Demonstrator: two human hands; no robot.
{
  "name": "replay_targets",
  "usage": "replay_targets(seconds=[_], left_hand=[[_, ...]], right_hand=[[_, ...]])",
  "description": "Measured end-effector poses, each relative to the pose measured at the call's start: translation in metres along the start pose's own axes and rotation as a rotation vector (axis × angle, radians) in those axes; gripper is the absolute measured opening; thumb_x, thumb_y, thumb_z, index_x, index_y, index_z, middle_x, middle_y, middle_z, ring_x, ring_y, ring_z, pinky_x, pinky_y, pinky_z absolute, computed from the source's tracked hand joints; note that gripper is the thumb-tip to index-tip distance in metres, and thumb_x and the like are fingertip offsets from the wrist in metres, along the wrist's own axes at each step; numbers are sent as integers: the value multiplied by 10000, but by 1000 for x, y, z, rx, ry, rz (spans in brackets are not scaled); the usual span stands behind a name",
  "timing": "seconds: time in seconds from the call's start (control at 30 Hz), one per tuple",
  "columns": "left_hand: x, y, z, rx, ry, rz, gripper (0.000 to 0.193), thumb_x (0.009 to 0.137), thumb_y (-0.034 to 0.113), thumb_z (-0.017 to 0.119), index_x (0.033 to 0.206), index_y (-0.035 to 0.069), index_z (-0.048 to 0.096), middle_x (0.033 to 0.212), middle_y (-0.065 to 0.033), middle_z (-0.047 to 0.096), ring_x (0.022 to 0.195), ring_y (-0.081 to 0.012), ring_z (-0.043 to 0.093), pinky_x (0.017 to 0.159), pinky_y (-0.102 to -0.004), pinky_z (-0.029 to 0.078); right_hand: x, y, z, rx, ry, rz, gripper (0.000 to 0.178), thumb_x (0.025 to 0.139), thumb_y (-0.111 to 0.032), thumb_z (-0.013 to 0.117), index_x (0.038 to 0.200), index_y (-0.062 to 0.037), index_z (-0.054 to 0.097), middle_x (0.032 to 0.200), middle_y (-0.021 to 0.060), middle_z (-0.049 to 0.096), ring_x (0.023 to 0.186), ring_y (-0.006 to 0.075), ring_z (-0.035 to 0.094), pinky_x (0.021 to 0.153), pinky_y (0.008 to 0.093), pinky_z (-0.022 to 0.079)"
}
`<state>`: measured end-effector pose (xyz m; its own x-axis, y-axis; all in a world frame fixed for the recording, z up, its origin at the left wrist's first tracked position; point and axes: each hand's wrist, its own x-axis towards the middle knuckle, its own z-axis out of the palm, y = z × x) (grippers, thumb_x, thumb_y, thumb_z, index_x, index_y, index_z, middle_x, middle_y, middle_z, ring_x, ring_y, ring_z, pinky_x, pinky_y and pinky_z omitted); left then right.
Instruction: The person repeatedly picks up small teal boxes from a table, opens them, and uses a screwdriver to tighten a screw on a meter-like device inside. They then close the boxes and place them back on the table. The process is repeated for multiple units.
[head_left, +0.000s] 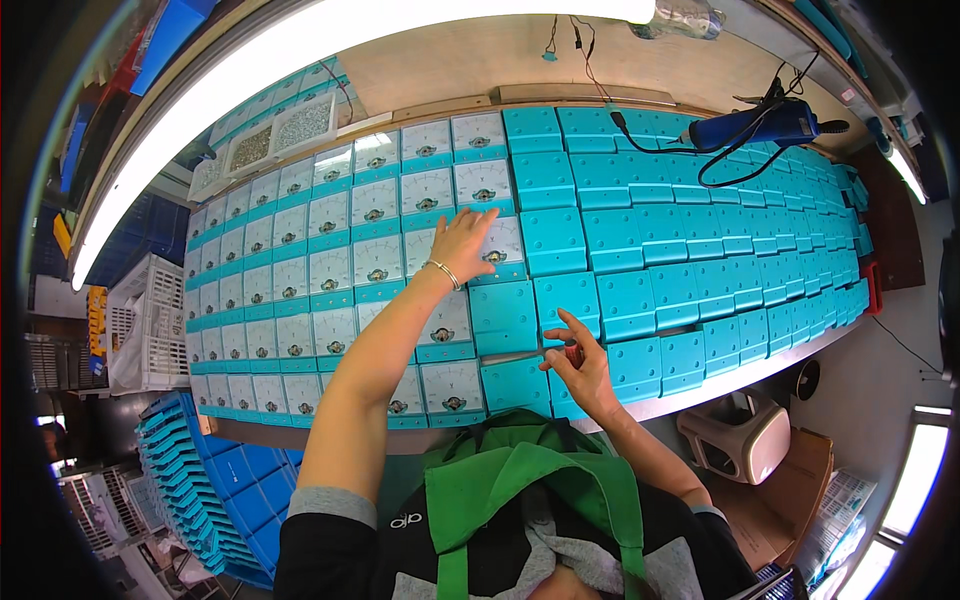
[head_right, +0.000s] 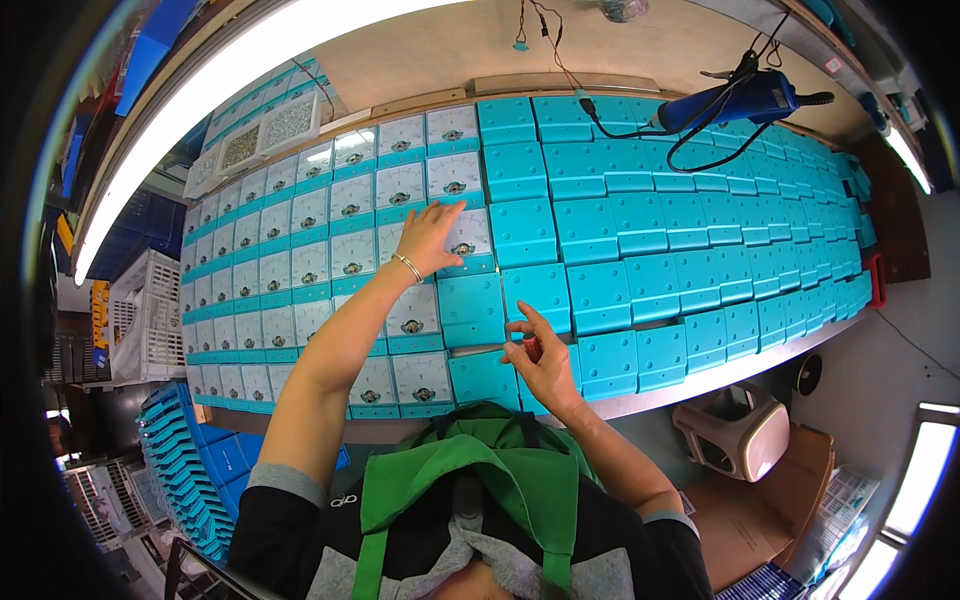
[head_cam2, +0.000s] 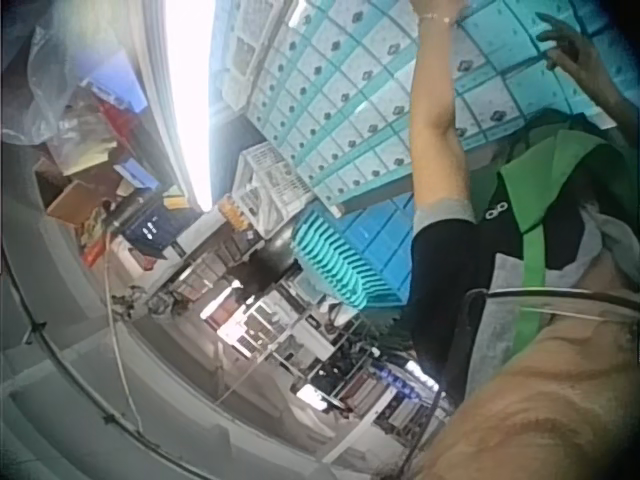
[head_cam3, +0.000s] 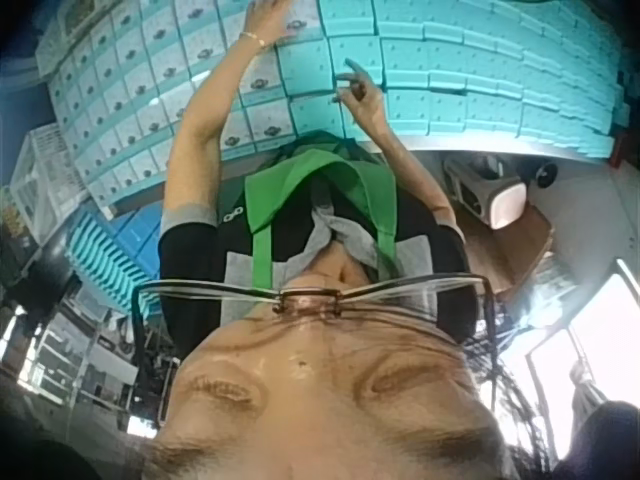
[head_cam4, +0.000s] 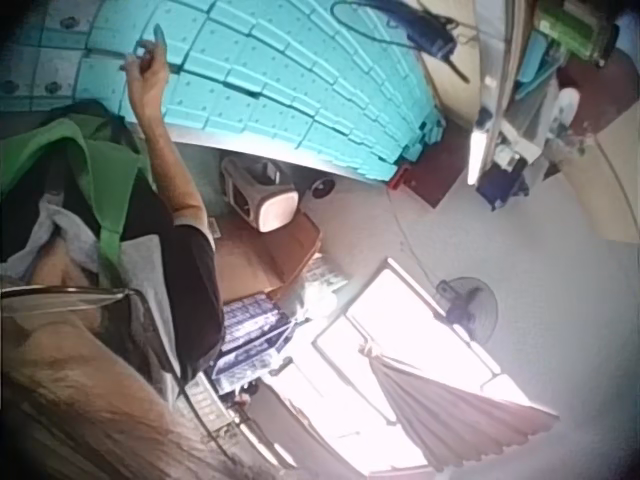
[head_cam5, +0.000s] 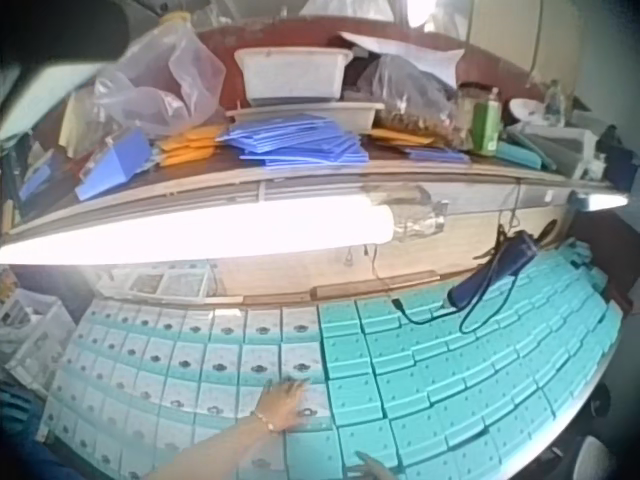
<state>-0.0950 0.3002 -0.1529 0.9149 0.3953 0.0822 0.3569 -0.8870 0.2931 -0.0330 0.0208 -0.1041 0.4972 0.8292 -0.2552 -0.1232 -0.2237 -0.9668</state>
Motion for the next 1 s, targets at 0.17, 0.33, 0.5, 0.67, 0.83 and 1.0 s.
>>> replay_targets(seconds=[0.17, 0.33, 0.5, 0.67, 0.83, 1.0], left_hand=[[-22, 24, -38, -303, 133, 87, 978, 544, 232, 846, 1391, 99, 376, 1288, -155, 480, 1194, -339, 444, 1026, -435, 346], [-83, 90, -73, -723, 93, 121, 947, 560, 254, 837, 1374, 54, 398, 1263, -165, 495, 1165, -327, 482, 991, -393, 389], [-120, 102, -81, -788, 2, 68, 938, 583, 286, 834, 1378, 46, 399, 1242, -166, 509, 1114, -311, 527, 965, -376, 411], [-144, 111, -107, -740, -10, 106, 970, 589, 290, 807, 1413, 67, 347, 1266, -168, 482, 1147, -337, 472, 997, -407, 375], [-165, 130, -117, -684, -70, 166, 989, 580, 276, 852, 1400, 37, 354, 1292, -176, 466, 1158, -344, 458, 1012, -421, 353], [-177, 139, -124, -666, -63, 202, 1002, 555, 256, 874, 1389, 30, 368, 1269, -179, 475, 1138, -346, 474, 978, -424, 385]], right_hand=[[4, 10, -16, 103, -33, 109, 538, 913, -171, 579, 1397, -65, 369, 1082, 112, 625, 809, 135, 646, 524, 232, 447], [4, 9, -7, 889, -262, 486, 603, 855, -631, 512, 1199, -134, 498, 1064, 50, 618, 820, 97, 606, 422, 195, 283], [-14, 8, -10, 883, -432, 482, 746, 785, -632, 608, 1286, -98, 467, 1099, 102, 594, 822, 144, 596, 566, 244, 483], [-21, 3, -28, -645, -31, 53, 992, 620, -376, 831, 1425, -107, 318, 1280, 213, 451, 1113, 334, 500, 837, 439, 515], [-39, 15, -22, -1066, 150, -270, 1027, 591, -240, 858, 1438, -135, 286, 1413, 211, 289, 1126, 379, 453, 796, 378, 538], [-68, -5, -8, -228, -314, 160, 385, 747, -42, 730, 1111, -4, 613, 922, 51, 659, 747, 85, 569, 694, 255, 501]])
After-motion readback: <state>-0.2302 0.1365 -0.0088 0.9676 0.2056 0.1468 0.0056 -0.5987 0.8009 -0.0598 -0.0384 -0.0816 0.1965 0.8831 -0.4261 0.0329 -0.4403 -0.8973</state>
